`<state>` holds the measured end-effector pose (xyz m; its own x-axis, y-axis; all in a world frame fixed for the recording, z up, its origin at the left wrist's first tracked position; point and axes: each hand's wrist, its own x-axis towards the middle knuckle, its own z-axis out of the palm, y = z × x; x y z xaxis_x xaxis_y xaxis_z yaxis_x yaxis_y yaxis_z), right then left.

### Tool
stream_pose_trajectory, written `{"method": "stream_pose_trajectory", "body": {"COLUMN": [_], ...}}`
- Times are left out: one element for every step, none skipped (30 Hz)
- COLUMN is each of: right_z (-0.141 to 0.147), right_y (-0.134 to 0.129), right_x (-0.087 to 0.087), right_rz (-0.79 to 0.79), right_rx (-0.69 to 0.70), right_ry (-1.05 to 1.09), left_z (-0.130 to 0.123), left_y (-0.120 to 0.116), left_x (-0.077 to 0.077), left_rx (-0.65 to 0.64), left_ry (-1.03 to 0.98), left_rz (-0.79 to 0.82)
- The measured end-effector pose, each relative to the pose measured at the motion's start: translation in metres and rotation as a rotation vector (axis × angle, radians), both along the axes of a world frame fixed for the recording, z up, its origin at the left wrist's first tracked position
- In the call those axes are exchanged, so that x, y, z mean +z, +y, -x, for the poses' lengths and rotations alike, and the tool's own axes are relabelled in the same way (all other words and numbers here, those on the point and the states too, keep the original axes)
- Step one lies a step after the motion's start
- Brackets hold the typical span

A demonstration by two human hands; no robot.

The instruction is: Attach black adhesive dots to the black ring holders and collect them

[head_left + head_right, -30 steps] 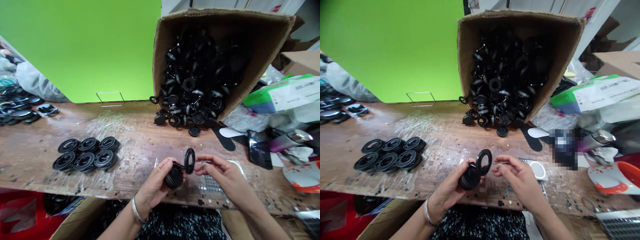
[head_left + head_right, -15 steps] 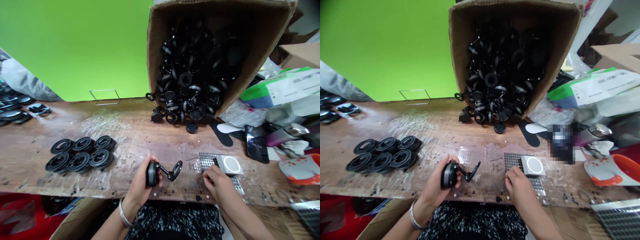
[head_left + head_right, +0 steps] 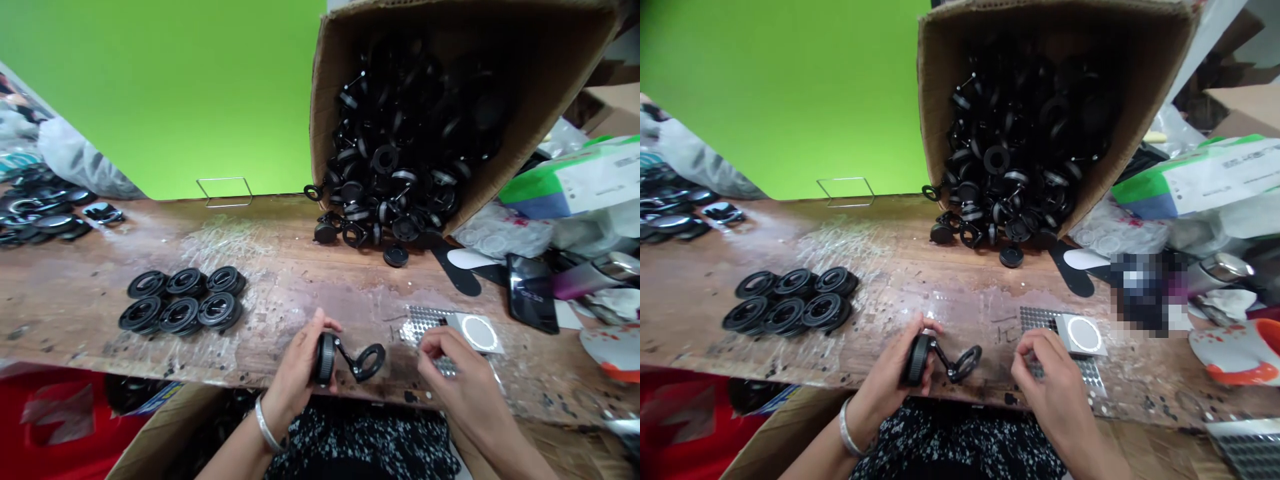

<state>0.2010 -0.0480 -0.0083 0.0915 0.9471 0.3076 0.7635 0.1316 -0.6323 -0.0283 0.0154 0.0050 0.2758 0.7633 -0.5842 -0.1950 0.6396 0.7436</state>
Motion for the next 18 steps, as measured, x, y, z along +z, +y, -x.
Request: {"method": "stream_pose_trajectory", "body": {"right_z": [0.009,0.02,0.03,0.04,0.049,0.057,0.063,0.068,0.071,0.074,0.075,0.076,0.076,0.076,0.076,0.075,0.075,0.075], "right_y": [0.002,0.005,0.008,0.011,0.014,0.017,0.019,0.021,0.022,0.024,0.025,0.025,0.026,0.026,0.026,0.025,0.024,0.021], "right_x": [0.011,0.02,0.027,0.031,0.033,0.033,0.031,0.029,0.026,0.024,0.022,0.02,0.02,0.019,0.02,0.02,0.02,0.02], "right_rz": [-0.027,-0.042,-0.056,-0.064,-0.07,-0.078,-0.087,-0.095,-0.098,-0.099,-0.097,-0.097,-0.098,-0.104,-0.112,-0.122,-0.134,-0.149], "right_rx": [0.008,0.03,0.061,0.093,0.118,0.133,0.14,0.142,0.143,0.146,0.151,0.156,0.157,0.156,0.153,0.151,0.154,0.165], "right_ry": [0.038,0.064,0.083,0.095,0.101,0.099,0.09,0.078,0.061,0.043,0.026,0.011,0.0,-0.01,-0.019,-0.026,-0.036,-0.051], "left_z": [-0.002,-0.005,-0.008,-0.011,-0.013,-0.015,-0.017,-0.018,-0.019,-0.02,-0.02,-0.02,-0.02,-0.02,-0.019,-0.019,-0.018,-0.017], "left_y": [-0.002,-0.003,-0.005,-0.006,-0.008,-0.009,-0.01,-0.011,-0.011,-0.012,-0.012,-0.013,-0.013,-0.014,-0.014,-0.015,-0.016,-0.016], "left_x": [0.001,0.001,0.002,0.002,0.002,0.001,0.001,0.0,0.0,-0.001,-0.002,-0.003,-0.004,-0.005,-0.005,-0.005,-0.005,-0.005], "left_rx": [-0.022,-0.039,-0.049,-0.056,-0.058,-0.06,-0.063,-0.067,-0.071,-0.072,-0.072,-0.07,-0.067,-0.066,-0.064,-0.064,-0.061,-0.058], "left_ry": [0.022,0.034,0.039,0.038,0.035,0.03,0.023,0.016,0.01,0.006,0.006,0.005,0.0,-0.011,-0.027,-0.05,-0.074,-0.101], "left_rz": [-0.013,-0.025,-0.037,-0.048,-0.059,-0.065,-0.067,-0.068,-0.066,-0.062,-0.058,-0.054,-0.05,-0.046,-0.04,-0.03,-0.012,0.015]}}
